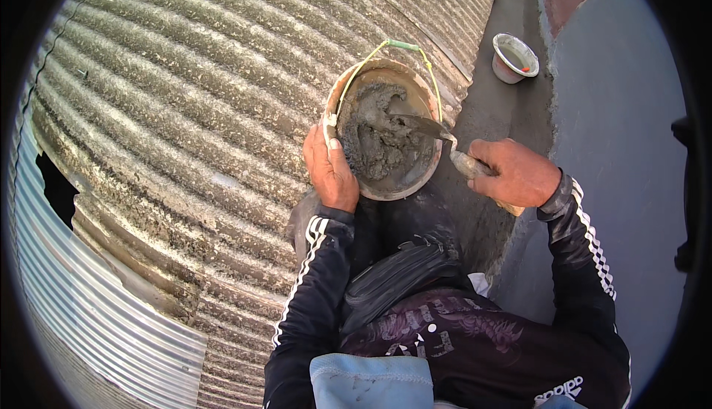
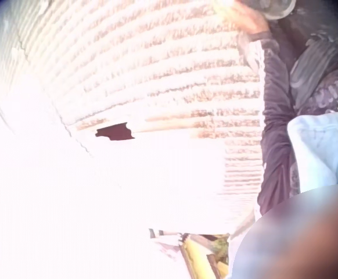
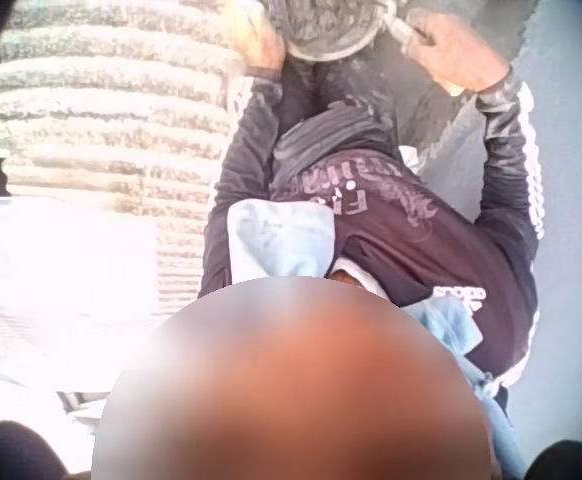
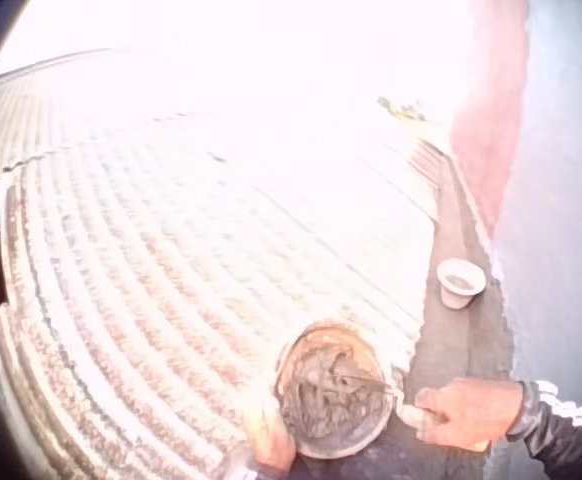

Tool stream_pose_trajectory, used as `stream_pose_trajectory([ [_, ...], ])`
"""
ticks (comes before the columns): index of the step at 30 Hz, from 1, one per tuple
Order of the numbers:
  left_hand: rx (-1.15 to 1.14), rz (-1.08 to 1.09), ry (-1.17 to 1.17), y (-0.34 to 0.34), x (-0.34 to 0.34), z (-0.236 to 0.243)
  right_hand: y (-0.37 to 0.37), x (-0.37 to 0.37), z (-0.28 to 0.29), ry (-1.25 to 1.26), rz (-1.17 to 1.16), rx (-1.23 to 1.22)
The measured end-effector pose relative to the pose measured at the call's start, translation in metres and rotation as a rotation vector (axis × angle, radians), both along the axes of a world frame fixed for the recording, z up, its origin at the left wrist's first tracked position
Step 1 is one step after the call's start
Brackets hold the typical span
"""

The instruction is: The person scoops cement from a bucket with a trowel and spreads it along the roof ridge where corrugated sheets meet a tiled section. They repeatedly smooth the cement to create a continuous seal along the joint.

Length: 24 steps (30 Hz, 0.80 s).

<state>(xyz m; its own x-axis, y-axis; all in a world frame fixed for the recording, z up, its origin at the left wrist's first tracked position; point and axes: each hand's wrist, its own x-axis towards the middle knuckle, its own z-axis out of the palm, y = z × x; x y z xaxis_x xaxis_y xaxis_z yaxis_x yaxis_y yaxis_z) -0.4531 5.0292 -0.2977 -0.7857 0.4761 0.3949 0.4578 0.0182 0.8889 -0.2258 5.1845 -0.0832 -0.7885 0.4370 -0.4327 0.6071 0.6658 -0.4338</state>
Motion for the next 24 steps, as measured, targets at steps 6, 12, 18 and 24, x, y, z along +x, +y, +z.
stream_pose_trajectory([
  [6, -0.195, 0.038, 0.232, 0.011, 0.013, 0.007, 0.005, 0.021, -0.029, 0.178, -0.146, 0.115],
  [12, -0.258, -0.032, 0.094, 0.014, 0.008, 0.027, 0.011, 0.071, -0.061, 0.214, -0.357, 0.139],
  [18, -0.418, -0.224, 0.118, 0.046, -0.036, 0.067, 0.002, 0.077, -0.100, 0.224, -0.342, 0.059],
  [24, -0.478, -0.234, 0.109, 0.091, -0.048, 0.059, -0.003, 0.077, -0.140, 0.310, -0.373, -0.153],
])
